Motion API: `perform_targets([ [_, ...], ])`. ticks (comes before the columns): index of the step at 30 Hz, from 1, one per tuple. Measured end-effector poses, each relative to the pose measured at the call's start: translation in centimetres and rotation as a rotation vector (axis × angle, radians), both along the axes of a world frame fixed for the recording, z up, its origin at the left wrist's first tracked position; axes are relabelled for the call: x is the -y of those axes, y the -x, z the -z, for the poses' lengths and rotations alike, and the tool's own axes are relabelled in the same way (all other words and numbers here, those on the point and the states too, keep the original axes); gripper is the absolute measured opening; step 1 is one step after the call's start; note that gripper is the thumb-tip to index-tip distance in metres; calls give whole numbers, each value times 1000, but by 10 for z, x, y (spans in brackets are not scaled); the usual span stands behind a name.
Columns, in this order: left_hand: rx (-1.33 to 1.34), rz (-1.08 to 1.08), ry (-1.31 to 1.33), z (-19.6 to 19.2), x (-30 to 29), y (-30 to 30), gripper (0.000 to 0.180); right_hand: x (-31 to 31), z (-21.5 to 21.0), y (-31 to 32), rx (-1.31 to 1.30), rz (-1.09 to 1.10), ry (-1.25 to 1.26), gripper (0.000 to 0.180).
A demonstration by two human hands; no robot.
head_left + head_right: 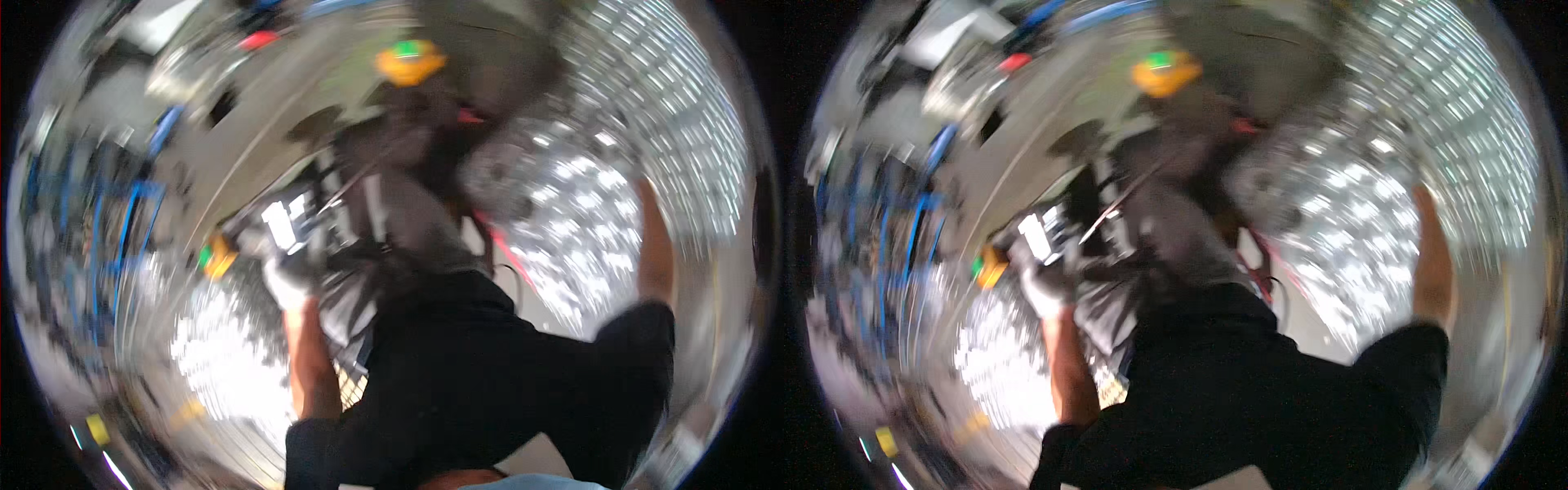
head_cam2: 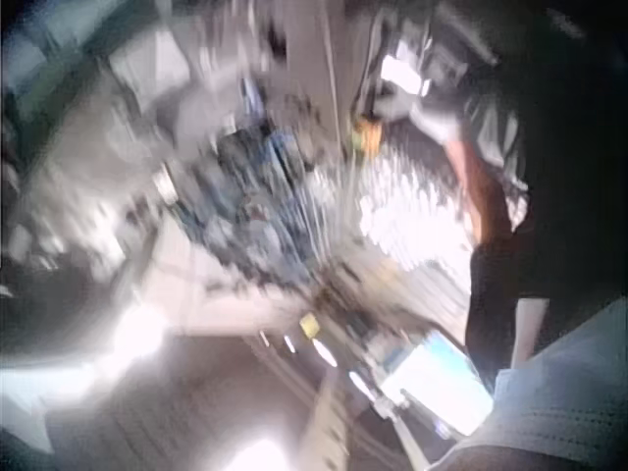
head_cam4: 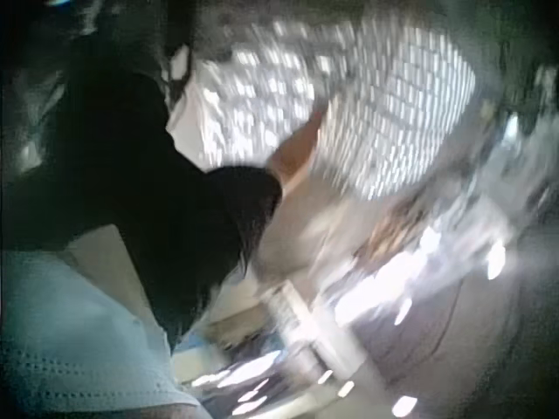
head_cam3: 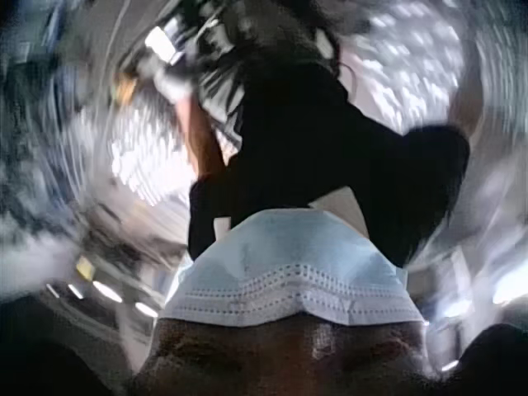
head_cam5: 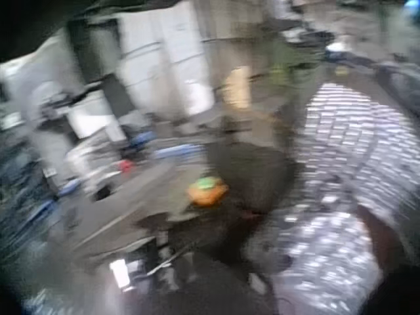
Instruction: The person is using a press machine to form metal parts.
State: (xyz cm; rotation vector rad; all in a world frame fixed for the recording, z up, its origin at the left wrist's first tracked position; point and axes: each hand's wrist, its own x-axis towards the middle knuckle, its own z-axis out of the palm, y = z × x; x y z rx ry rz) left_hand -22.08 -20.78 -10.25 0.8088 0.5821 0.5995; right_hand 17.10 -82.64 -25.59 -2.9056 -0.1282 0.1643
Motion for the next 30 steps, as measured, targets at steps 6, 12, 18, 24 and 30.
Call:
perform_targets([
  [6, 295, 56, 106, -20, -26, -13, 49, -34, -34, -13, 325, 186, 137, 75],
  [12, 525, 64, -48, -65, -97, -67, 40, -237, -100, 32, 86, -162, -945, 46],
  [18, 327, 7, 208, -85, -194, -157, 43, -431, -197, 129, 256, -822, -558, 61],
  [24, 355, 24, 147, -81, -216, -197, 55, -512, -222, 153, 195, -882, -788, 54],
  [30, -10, -278, -106, -92, -207, -218, 55, -540, -221, 145, 294, -953, -824, 54],
])
